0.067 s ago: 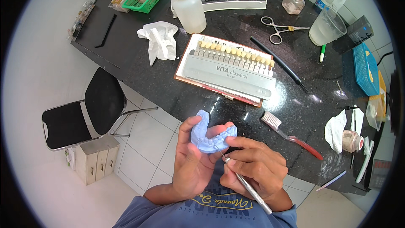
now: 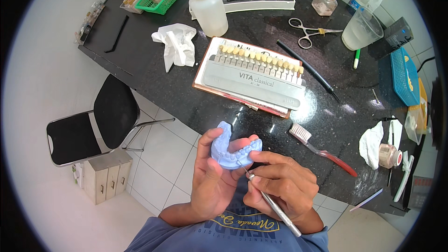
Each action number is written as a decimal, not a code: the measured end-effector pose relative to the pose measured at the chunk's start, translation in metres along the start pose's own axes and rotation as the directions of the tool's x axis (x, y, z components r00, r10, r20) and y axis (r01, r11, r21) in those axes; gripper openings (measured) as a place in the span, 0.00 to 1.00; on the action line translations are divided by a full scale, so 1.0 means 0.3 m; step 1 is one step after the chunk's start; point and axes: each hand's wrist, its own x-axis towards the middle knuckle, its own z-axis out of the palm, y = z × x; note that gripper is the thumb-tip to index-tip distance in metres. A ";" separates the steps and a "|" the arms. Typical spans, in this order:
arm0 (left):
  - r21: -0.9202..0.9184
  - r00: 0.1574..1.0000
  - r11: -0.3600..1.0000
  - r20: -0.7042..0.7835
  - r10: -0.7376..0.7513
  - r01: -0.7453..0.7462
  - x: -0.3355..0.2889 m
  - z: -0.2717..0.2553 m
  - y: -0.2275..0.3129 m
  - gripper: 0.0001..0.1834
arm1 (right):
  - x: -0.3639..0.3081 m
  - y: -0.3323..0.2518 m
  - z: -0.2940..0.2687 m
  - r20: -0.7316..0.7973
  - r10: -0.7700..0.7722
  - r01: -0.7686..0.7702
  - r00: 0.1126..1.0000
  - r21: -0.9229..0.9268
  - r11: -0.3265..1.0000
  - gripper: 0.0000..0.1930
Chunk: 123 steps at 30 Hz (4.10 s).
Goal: The person holds a blue dental mold and uses a metal tool to scrape and refine its surface. They rotate the mold to access different areas and periodically wipe the tool on a tissue. The person continues this repetitive scraping and cleaning process throughout the clip.
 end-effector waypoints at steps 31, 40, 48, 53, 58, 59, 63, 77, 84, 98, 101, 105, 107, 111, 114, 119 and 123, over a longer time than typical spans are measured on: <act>0.072 0.980 0.981 0.072 -0.186 0.181 0.034 -0.023 0.079 0.31 | 0.038 0.003 -0.060 0.113 -0.035 0.043 0.993 -0.073 0.996 0.13; 0.041 0.967 0.970 0.078 -0.242 0.239 0.054 -0.048 0.096 0.33 | 0.031 -0.006 -0.055 0.077 0.018 -0.018 0.997 0.009 1.000 0.13; 0.021 0.963 0.966 0.084 -0.258 0.257 0.059 -0.056 0.100 0.34 | 0.040 -0.013 -0.059 0.121 0.015 -0.016 0.993 0.004 1.000 0.13; 0.011 0.962 0.966 0.095 -0.256 0.257 0.061 -0.058 0.099 0.34 | 0.046 -0.019 -0.058 0.116 0.024 -0.023 0.993 -0.003 1.000 0.13; -0.008 0.961 0.966 0.101 -0.256 0.258 0.062 -0.062 0.097 0.34 | 0.048 -0.017 -0.061 0.121 0.016 -0.015 0.993 -0.009 1.000 0.13; -0.007 0.961 0.965 0.100 -0.258 0.260 0.062 -0.062 0.098 0.34 | 0.047 -0.017 -0.060 0.121 0.014 -0.013 0.993 -0.005 1.000 0.13; -0.005 0.959 0.963 0.096 -0.268 0.270 0.064 -0.059 0.104 0.34 | 0.047 -0.013 -0.062 0.130 0.011 -0.011 0.991 0.005 1.000 0.13; -0.009 0.950 0.958 0.131 -0.285 0.288 0.071 -0.075 0.116 0.34 | 0.053 -0.008 -0.065 0.147 0.028 -0.034 0.989 0.039 0.999 0.13; 0.026 0.934 0.950 0.173 -0.312 0.312 0.088 -0.080 0.135 0.33 | 0.048 -0.006 -0.072 0.145 0.082 -0.093 0.986 0.071 0.993 0.12; 0.254 0.996 0.967 0.093 -0.012 -0.012 0.035 -0.033 0.014 0.37 | 0.009 -0.047 -0.028 0.032 0.121 -0.116 0.992 -0.130 0.985 0.11; 0.222 0.998 0.975 0.061 0.008 -0.021 0.026 -0.032 -0.004 0.36 | 0.003 -0.038 -0.016 0.014 0.083 -0.080 0.996 -0.122 0.989 0.11; 0.205 0.998 0.979 0.060 -0.008 -0.005 0.023 -0.052 0.000 0.35 | 0.010 -0.030 -0.025 0.062 0.069 -0.064 0.996 -0.082 0.995 0.12; 0.203 0.997 0.979 0.072 -0.005 -0.009 0.023 -0.058 -0.002 0.35 | 0.009 -0.029 -0.030 0.074 0.071 -0.066 0.995 -0.068 0.996 0.12; 0.180 0.998 0.984 0.061 -0.001 -0.010 0.020 -0.060 -0.009 0.34 | 0.005 -0.023 -0.032 0.075 0.064 -0.059 0.995 -0.061 0.996 0.11; 0.178 0.998 0.984 0.063 -0.001 -0.010 0.020 -0.062 -0.010 0.34 | 0.008 -0.018 -0.030 0.070 0.055 -0.050 0.996 -0.065 0.997 0.12; 0.183 0.997 0.983 0.075 0.002 -0.016 0.019 -0.068 -0.013 0.34 | 0.008 -0.019 -0.030 0.066 0.053 -0.048 0.996 -0.072 0.996 0.12; 0.179 0.997 0.984 0.077 -0.004 -0.010 0.020 -0.070 -0.011 0.34 | 0.008 -0.016 -0.034 0.075 0.048 -0.042 0.996 -0.077 0.996 0.12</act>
